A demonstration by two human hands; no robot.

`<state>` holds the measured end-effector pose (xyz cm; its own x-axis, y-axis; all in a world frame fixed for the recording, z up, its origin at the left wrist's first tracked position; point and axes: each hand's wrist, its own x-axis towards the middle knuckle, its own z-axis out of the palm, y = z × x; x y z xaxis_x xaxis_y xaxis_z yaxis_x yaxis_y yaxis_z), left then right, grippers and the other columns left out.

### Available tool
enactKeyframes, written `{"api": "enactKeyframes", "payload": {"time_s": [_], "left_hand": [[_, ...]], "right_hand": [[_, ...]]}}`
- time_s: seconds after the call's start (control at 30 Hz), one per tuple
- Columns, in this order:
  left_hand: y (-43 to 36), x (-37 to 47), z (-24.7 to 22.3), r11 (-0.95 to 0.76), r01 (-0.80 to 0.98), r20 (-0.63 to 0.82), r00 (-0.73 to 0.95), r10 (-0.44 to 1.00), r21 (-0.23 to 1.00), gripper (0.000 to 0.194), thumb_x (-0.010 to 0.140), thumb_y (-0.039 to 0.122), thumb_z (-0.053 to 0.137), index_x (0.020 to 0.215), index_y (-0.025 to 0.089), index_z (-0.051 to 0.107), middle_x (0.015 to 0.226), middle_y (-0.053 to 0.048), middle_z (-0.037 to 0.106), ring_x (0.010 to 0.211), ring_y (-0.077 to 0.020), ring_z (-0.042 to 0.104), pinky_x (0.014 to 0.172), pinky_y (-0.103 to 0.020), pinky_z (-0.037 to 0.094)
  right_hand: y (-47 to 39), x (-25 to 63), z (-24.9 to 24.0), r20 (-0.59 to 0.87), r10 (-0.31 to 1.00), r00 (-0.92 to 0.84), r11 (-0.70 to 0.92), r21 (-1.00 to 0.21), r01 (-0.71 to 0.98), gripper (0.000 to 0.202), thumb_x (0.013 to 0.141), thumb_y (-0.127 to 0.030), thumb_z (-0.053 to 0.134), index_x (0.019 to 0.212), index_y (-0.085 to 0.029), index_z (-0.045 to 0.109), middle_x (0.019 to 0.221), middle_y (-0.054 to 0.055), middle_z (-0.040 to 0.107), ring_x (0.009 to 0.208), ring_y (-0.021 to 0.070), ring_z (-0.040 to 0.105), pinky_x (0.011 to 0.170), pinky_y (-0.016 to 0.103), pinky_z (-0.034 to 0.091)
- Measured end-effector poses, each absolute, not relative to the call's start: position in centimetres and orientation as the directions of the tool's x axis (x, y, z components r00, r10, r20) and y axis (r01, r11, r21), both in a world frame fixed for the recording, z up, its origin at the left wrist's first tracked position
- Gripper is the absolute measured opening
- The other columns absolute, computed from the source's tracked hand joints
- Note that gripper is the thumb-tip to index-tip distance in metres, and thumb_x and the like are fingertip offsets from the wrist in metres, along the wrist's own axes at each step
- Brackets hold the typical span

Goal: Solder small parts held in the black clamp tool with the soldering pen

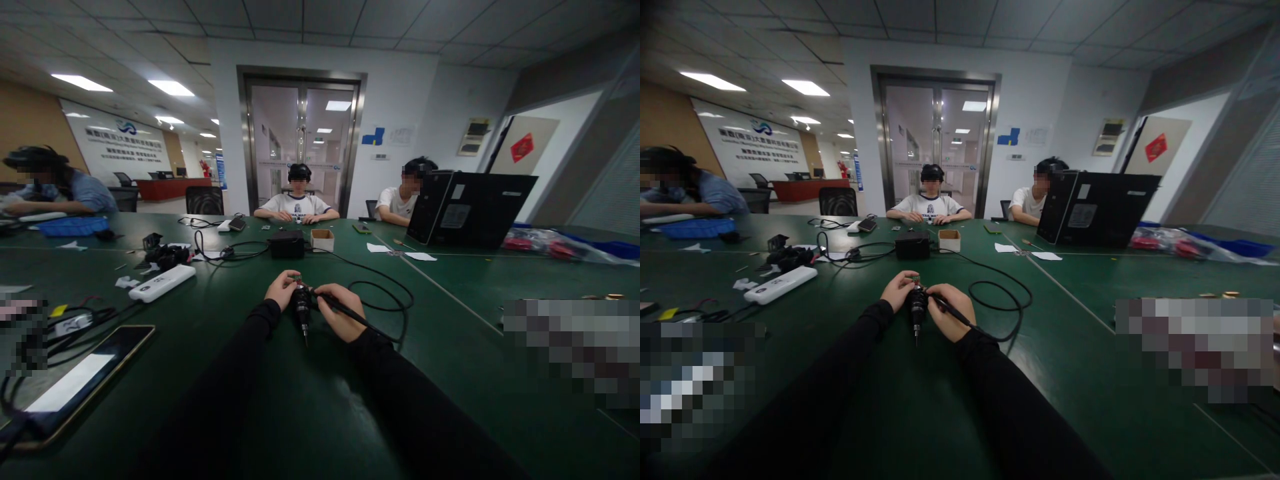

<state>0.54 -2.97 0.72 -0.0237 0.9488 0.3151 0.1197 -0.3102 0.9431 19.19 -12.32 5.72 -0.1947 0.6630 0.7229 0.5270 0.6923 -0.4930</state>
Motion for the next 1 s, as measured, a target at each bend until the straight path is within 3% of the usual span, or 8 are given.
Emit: {"api": "enactKeyframes", "payload": {"time_s": [1.0], "left_hand": [[-2.98, 0.59, 0.82, -0.258, 0.097, 0.261, -0.025, 0.965, 0.961, 0.023, 0.074, 0.017, 0.061, 0.098, 0.018, 0.065, 0.081, -0.003, 0.069, 0.079, -0.0164, 0.064, 0.087, -0.033, 0.047]], "right_hand": [[-12.33, 19.33, 5.94, 0.734, 0.659, -0.166, 0.693, -0.505, 0.515, 0.015, 0.078, -0.016, 0.056, 0.086, -0.021, 0.067, 0.085, 0.003, 0.071, 0.071, 0.0161, 0.066, 0.071, 0.028, 0.052]]}}
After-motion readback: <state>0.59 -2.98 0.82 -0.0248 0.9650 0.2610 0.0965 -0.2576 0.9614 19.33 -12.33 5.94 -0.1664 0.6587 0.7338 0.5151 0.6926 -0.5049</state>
